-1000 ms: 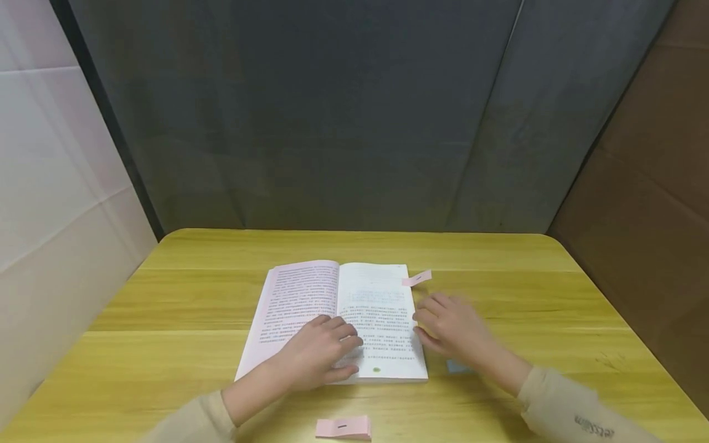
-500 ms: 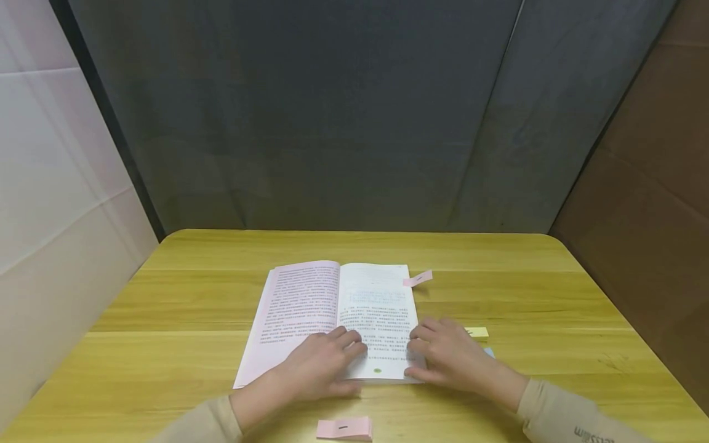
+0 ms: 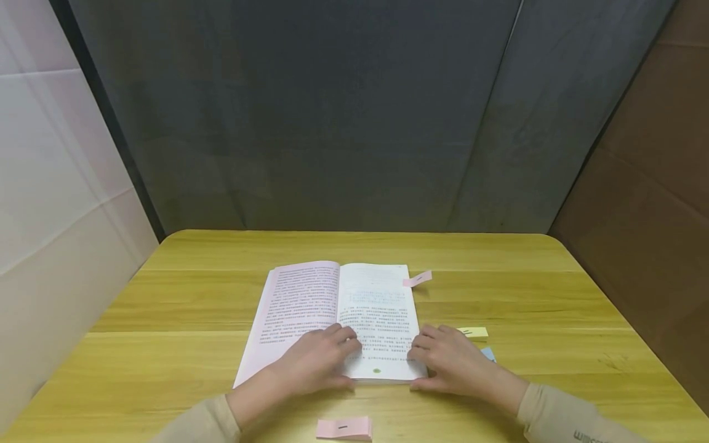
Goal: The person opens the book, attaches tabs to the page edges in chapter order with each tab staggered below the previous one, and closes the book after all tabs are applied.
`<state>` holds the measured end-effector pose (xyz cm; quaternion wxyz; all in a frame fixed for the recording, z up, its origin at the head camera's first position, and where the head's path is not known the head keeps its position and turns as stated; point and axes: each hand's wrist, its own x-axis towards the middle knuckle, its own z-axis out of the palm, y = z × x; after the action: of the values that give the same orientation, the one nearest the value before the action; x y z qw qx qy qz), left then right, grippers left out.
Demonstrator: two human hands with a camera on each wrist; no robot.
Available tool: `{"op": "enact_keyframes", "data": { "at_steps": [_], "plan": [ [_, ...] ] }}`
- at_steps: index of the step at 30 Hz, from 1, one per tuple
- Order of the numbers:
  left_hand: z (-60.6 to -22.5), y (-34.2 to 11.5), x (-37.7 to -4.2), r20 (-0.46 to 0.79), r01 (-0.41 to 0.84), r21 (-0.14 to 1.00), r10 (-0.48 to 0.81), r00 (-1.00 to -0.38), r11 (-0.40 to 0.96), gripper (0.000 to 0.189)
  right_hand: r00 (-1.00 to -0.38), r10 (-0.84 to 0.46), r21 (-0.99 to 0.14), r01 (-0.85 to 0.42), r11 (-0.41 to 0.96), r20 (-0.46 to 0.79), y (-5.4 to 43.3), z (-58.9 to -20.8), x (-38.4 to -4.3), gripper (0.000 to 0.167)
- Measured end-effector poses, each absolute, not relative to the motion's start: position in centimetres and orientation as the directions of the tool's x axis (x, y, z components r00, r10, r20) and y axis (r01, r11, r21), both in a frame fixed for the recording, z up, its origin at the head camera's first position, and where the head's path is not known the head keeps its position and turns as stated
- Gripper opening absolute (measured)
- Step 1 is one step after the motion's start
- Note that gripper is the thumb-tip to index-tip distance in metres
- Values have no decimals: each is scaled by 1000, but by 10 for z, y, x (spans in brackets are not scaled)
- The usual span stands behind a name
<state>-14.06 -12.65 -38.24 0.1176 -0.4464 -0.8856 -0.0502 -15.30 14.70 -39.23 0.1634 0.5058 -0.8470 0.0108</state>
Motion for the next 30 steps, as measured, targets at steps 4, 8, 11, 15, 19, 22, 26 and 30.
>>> {"op": "enact_keyframes", "data": {
  "at_steps": [4,8,11,15,19,22,26,30],
  "plan": [
    [-383,-130,-143,256,802,11,774,-579,597,50,-438,-851,133,-862,489,291,148,-393,-153,42],
    [-383,-132,-144,271,804,31,769,-579,594,50,-438,-849,117,-865,487,297,149,-394,-152,42],
    [-381,-133,-143,277,803,39,765,-581,595,49,-438,-849,117,-866,487,295,150,-394,-152,43],
    [-378,-134,-140,283,808,35,770,-572,588,45,-444,-850,122,-862,491,284,150,-394,-152,45],
    [-377,-134,-137,307,824,-2,785,-538,566,41,-445,-851,121,-863,491,279,151,-395,-152,46],
    [-377,-133,-134,353,839,-40,793,-496,543,39,-436,-853,128,-865,485,287,151,-395,-153,44],
    [-374,-132,-131,420,851,-86,793,-440,518,39,-423,-857,143,-867,478,294,151,-395,-153,42],
    [-367,-133,-129,434,850,-157,809,-397,502,48,-422,-859,142,-868,475,291,151,-394,-153,41]
  ]
}}
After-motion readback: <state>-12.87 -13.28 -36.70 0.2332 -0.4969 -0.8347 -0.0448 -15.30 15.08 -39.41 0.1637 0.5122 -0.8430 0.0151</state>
